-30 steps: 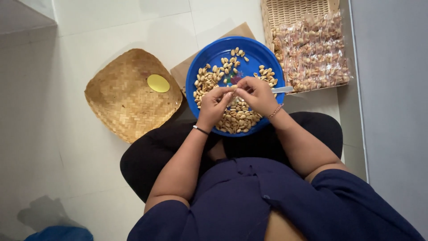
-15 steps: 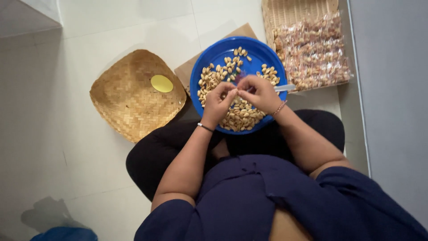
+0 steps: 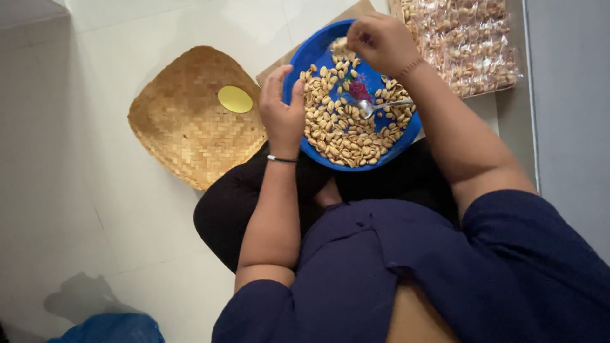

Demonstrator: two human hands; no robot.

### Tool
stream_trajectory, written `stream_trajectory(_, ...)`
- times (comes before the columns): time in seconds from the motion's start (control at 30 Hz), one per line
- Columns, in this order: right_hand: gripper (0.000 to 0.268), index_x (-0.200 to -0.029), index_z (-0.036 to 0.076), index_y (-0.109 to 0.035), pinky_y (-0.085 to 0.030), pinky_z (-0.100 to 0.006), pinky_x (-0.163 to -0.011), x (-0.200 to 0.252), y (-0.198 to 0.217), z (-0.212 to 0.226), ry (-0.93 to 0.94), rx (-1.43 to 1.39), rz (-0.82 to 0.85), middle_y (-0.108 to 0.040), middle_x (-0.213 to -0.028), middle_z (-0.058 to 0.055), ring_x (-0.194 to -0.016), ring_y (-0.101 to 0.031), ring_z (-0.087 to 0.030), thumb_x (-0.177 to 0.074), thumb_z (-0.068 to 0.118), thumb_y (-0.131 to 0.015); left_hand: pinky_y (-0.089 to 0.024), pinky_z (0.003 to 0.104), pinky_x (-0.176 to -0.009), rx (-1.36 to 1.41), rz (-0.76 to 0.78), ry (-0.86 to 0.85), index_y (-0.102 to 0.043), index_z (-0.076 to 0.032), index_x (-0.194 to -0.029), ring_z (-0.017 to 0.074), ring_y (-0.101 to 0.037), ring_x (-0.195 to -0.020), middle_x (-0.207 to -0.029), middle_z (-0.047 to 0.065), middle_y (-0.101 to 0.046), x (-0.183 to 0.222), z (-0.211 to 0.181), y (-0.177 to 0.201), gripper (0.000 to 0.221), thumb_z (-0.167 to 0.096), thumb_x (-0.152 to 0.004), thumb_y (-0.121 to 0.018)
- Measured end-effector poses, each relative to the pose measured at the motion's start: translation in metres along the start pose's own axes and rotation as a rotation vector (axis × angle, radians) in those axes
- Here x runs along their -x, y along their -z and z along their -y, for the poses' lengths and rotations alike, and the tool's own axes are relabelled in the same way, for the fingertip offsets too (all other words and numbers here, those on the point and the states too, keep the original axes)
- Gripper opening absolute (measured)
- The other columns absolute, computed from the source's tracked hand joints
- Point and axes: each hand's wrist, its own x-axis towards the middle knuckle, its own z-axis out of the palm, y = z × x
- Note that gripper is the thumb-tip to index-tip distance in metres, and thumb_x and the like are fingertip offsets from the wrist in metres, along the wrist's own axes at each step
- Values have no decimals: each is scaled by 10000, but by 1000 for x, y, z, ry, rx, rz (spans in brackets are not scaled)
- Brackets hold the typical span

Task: A person is manually peeling the skins off nuts and placing the cleaned nuts into small plastic bags for packaging.

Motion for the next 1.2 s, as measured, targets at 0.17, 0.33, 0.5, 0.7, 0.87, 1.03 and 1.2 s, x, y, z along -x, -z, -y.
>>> stream_trajectory(0.17, 77, -982, 48, -756, -626, -381, -724, -29, -33, -20, 170, -51, 105, -757, -939, -105, -834, -714, -243, -1059, 49, -754, -498, 501, -1030, -425, 256, 198, -518, -102, -1458, 352, -554, -1322, -1433, 149, -587, 2, 36, 7, 511, -298, -999, -628)
stream_trajectory(0.33, 172, -918, 77, -760, -607, -331, -693, -38, -28, -32, 237, 35, 37, -783, -933, -56, -830, -735, -204, -1089, 68, -742, -568, 550, -740, -641, 435, 389, -452, -137, -1525, 392, -683, -1031, -1250, 148, -681, 2, 46, 1, 601, -317, -968, -592)
stream_trajectory(0.5, 86, -1124, 12, -728, -598, -413, -802, 0, 18, -67, -106, -40, 101, -747, -1142, -156, -983, -691, -323, -1169, 74, -688, -567, 516, -668, -656, 522, 472, -479, -212, -1515, 374, -709, -858, -996, 137, -753, 0, 44, -3, 612, -133, -909, -499)
stream_trajectory(0.7, 131, -991, 86, -777, -593, -325, -706, 46, 5, -67, -16, 47, -68, -778, -1003, -88, -855, -715, -228, -1099, 17, -797, -576, 510, -645, -669, 543, 516, -444, -194, -1544, 373, -703, -864, -1005, 146, -740, -2, 36, -4, 648, -63, -909, -460)
stream_trajectory(0.87, 106, -961, 86, -733, -574, -314, -722, 24, -32, -6, -104, -127, 14, -735, -914, -68, -810, -674, -186, -1046, 28, -759, -573, 516, -653, -666, 537, 498, -439, -191, -1545, 376, -699, -875, -1029, 149, -733, 0, 37, -3, 630, -84, -925, -472)
stream_trajectory(1.03, 110, -959, 156, -725, -610, -348, -687, 7, -34, 28, 115, -310, 326, -771, -932, -14, -787, -733, -182, -1015, 61, -715, -562, 550, -703, -661, 550, 508, -430, -195, -1554, 414, -694, -910, -1070, 171, -731, 1, 45, -3, 626, -112, -937, -496)
stream_trajectory(1.2, 152, -995, 154, -752, -565, -321, -639, 6, -13, -50, 139, 217, -17, -743, -880, -39, -759, -710, -199, -1141, 168, -790, -559, 546, -731, -652, 545, 500, -421, -193, -1570, 415, -698, -889, -1022, 173, -741, 0, 44, -4, 692, -61, -892, -460)
